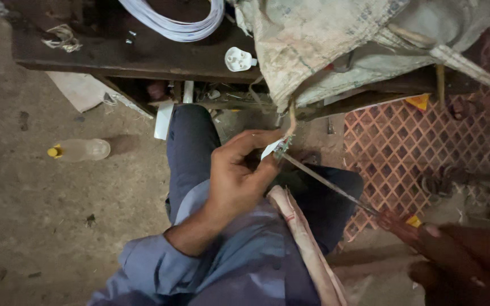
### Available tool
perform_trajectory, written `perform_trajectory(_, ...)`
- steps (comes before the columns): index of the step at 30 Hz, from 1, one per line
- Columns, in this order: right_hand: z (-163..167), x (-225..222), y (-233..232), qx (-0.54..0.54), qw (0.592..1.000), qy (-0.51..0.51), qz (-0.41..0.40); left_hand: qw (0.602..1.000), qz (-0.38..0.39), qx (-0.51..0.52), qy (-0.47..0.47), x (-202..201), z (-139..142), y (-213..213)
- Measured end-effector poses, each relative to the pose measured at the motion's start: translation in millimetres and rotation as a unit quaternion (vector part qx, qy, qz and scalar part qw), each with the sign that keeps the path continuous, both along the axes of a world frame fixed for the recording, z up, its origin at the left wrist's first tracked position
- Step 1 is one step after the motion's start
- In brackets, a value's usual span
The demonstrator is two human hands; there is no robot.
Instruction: The person sits on the floor and wires an electrical plug: they strip insulation from the wire ends using a screwdriver, twist the exposed conductors, and secure the wires into the plug's terminals by hand. They use pliers to trim and adjust the wires and continue fitting the wires into the plug body.
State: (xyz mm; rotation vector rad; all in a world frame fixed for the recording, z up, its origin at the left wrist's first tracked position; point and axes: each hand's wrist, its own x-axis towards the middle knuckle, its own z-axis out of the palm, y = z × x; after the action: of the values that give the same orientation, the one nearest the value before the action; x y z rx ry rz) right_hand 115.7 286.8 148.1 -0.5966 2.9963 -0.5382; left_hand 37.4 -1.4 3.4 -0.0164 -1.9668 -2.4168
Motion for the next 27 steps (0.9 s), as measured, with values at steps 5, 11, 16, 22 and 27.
perform_trajectory(5,-8.5,2.9,4.0,-0.011,1.000,0.018,-0.009,1.000,-0.013,0.006,0.003,1.3,-2.6,1.4)
perform_trajectory(11,-6.7,-1.6,6.0,-0.003,1.000,0.001,-0.016,0.999,-0.008,0.027,0.017,3.0,-6.4,4.3)
perform_trajectory(16,-13.2,6.6,1.2,-0.001,0.999,0.044,-0.019,0.999,-0.005,0.039,-0.016,3.4,-8.0,9.9)
perform_trajectory(22,-8.9,-0.5,8.0,0.044,0.996,-0.055,-0.045,0.998,0.000,0.061,-0.012,2.7,-8.6,8.5)
perform_trajectory(27,-8.5,7.2,-9.9,-0.096,0.993,-0.001,-0.071,1.000,0.008,-0.009,0.012,3.4,-6.5,8.1)
